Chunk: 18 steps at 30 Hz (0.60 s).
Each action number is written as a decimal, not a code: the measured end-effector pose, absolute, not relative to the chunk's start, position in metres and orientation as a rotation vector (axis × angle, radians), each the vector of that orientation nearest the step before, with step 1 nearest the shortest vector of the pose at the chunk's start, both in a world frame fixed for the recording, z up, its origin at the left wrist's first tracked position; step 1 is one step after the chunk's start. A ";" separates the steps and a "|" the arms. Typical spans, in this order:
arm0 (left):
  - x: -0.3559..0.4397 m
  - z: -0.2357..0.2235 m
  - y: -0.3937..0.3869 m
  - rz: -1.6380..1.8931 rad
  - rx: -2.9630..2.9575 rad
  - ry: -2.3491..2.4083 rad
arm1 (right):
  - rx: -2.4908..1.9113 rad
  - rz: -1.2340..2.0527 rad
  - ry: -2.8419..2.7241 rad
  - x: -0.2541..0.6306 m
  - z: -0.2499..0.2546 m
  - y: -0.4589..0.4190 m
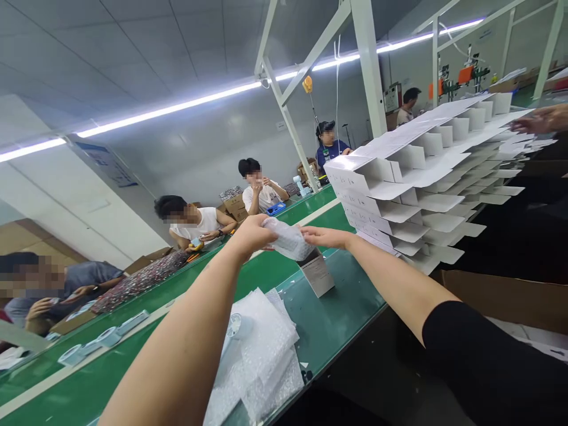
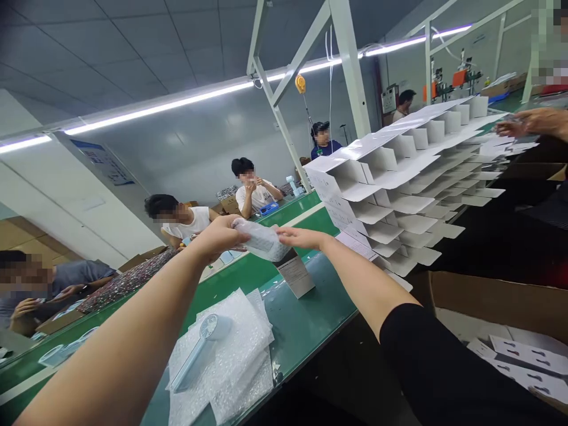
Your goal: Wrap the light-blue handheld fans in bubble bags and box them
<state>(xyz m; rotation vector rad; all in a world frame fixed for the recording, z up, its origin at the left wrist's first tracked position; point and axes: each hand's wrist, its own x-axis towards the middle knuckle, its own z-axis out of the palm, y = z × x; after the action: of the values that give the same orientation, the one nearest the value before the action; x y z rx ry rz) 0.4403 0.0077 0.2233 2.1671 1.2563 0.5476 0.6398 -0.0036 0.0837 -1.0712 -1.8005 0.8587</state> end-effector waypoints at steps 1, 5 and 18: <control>0.439 0.223 0.011 0.553 2.116 1.237 | -1.055 0.945 -1.769 0.643 0.076 -0.007; 0.434 0.221 0.021 0.550 2.123 1.180 | -1.134 0.984 -1.710 0.646 0.060 -0.012; 0.503 0.224 0.010 -0.638 3.200 1.016 | -1.143 0.901 -1.706 0.640 0.056 -0.008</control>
<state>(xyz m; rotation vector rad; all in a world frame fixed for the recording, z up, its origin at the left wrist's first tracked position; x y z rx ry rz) 0.5034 0.0104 0.2236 3.2000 1.0162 -0.6381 0.6398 -0.0079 0.0556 -1.1435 -1.7063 0.9010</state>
